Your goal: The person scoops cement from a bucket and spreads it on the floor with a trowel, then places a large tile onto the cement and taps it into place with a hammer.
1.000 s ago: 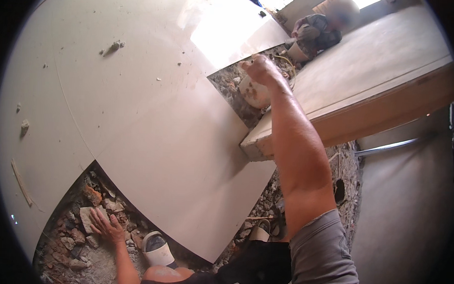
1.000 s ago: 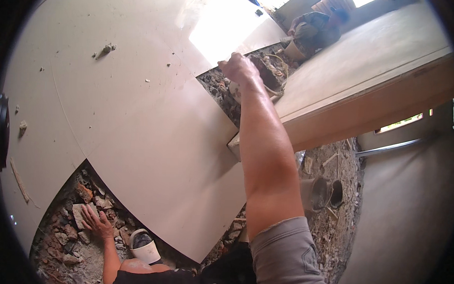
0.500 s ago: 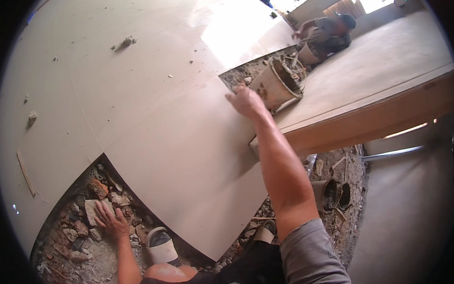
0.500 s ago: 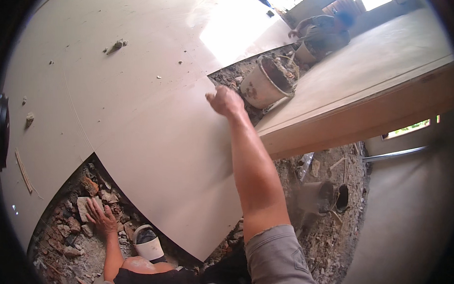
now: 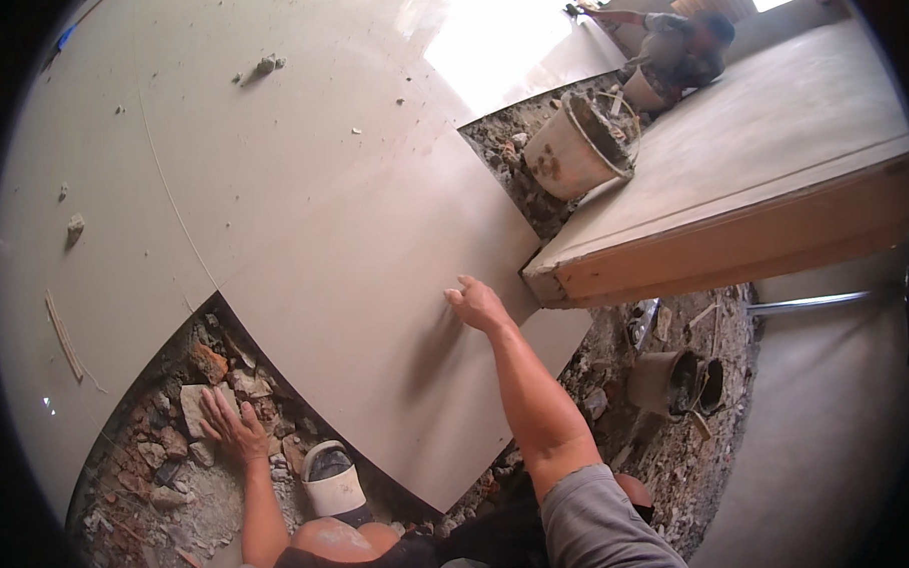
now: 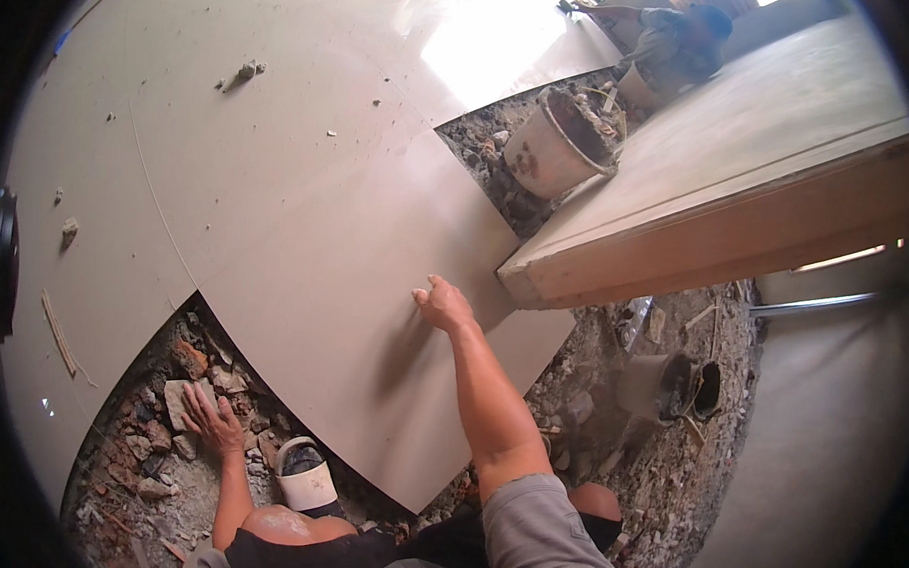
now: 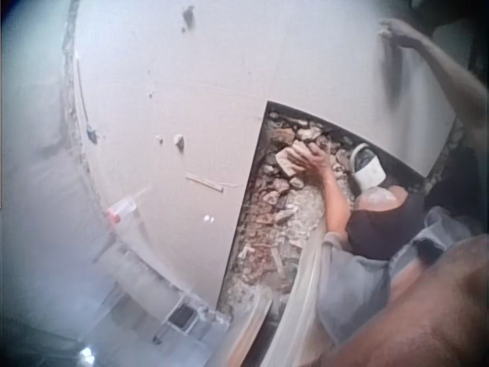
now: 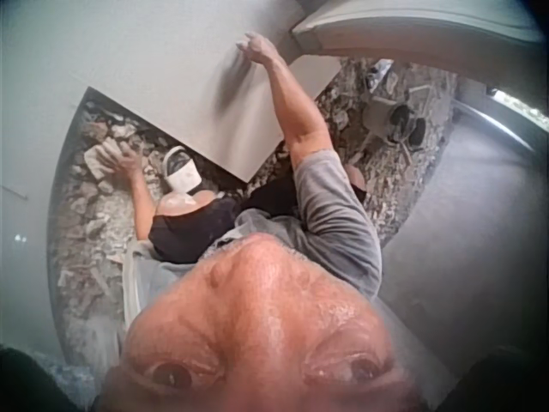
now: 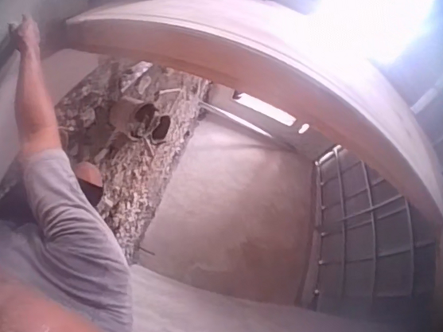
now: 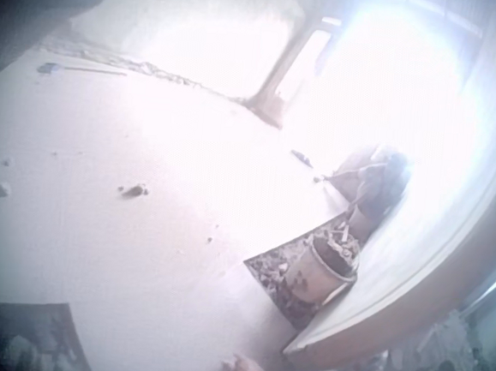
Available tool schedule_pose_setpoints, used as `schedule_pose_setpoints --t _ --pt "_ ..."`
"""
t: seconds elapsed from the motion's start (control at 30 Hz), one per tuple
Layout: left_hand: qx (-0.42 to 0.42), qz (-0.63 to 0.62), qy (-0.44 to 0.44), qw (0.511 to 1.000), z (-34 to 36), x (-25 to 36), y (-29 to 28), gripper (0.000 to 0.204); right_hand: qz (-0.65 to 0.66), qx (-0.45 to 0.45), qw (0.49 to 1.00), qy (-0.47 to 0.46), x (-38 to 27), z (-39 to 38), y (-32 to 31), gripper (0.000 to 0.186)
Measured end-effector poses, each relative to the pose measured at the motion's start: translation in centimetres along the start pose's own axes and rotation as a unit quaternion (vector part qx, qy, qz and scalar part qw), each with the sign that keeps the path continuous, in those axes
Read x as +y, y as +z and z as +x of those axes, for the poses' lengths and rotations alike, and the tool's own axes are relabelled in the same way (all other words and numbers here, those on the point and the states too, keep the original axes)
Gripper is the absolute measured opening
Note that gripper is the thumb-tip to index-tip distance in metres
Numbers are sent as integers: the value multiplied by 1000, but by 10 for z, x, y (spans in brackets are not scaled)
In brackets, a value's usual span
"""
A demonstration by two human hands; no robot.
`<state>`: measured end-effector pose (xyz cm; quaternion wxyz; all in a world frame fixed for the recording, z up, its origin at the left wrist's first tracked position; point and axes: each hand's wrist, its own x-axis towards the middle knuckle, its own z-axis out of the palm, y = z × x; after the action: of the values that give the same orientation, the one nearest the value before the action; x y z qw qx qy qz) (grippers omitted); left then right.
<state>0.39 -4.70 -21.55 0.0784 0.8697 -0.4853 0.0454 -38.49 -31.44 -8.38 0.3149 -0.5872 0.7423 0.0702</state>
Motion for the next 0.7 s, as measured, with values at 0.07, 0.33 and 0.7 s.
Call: schedule_pose_setpoints --t 0.07,0.33,0.7 --pt "7 -2 1 1000 0 0 1 60 14 -7 1000 -1 3 -2 -1 58" --pt "15 -6 2 1000 -2 -3 5 59 28 2 999 -16 7 -12 -11 54" --pt "77 -212 -41 973 43 26 -20 55 63 16 996 -65 11 -10 -11 55"
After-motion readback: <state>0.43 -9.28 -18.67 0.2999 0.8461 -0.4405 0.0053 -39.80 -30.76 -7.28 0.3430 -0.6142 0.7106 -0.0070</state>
